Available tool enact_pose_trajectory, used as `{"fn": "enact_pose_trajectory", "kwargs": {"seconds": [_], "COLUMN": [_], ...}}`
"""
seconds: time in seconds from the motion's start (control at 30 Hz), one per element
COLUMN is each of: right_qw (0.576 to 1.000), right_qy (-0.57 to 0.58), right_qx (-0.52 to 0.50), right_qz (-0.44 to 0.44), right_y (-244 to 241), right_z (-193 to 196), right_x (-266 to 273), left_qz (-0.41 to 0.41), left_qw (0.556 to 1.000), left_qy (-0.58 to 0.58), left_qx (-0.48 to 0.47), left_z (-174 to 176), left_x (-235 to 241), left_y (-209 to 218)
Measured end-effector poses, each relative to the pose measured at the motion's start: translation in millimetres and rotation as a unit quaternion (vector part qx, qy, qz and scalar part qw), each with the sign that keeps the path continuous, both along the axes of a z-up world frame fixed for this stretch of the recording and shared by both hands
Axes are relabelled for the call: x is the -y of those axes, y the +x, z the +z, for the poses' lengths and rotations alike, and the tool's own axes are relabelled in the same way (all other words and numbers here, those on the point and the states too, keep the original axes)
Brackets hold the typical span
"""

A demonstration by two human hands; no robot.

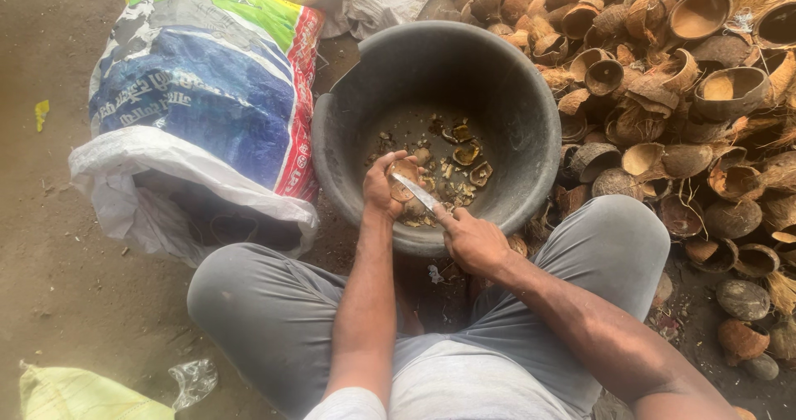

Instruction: The person sits on the ground and uses a knife to scrape the inner shell of coconut halves, removing the white meat and placing the pieces into a large metal bowl. The person works continuously on multiple coconut halves, discarding the empty shells to the side.

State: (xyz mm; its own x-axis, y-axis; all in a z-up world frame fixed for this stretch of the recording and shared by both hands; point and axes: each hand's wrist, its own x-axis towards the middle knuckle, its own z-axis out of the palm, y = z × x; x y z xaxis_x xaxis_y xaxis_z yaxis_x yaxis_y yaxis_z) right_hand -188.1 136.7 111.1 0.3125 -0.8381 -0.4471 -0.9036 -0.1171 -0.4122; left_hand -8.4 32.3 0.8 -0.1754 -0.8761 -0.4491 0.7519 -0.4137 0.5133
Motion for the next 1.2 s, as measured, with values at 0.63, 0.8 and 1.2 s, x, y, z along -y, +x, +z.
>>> {"fn": "enact_pose_trajectory", "kwargs": {"seconds": [0.63, 0.8, 1.2], "right_qw": [0.946, 0.871, 0.969], "right_qy": [-0.182, 0.283, -0.118], "right_qx": [0.268, 0.301, 0.215], "right_qz": [0.019, -0.268, -0.007], "right_y": [-3, -2, -15], "right_z": [-34, -12, -57], "right_x": [16, 16, 7], "left_qz": [0.019, 0.02, 0.06], "left_qw": [0.99, 0.994, 0.996], "left_qy": [0.067, 0.084, 0.057], "left_qx": [0.122, 0.074, -0.033], "left_z": [-4, -7, -34], "left_x": [10, 5, 14], "left_y": [-14, -13, -5]}}
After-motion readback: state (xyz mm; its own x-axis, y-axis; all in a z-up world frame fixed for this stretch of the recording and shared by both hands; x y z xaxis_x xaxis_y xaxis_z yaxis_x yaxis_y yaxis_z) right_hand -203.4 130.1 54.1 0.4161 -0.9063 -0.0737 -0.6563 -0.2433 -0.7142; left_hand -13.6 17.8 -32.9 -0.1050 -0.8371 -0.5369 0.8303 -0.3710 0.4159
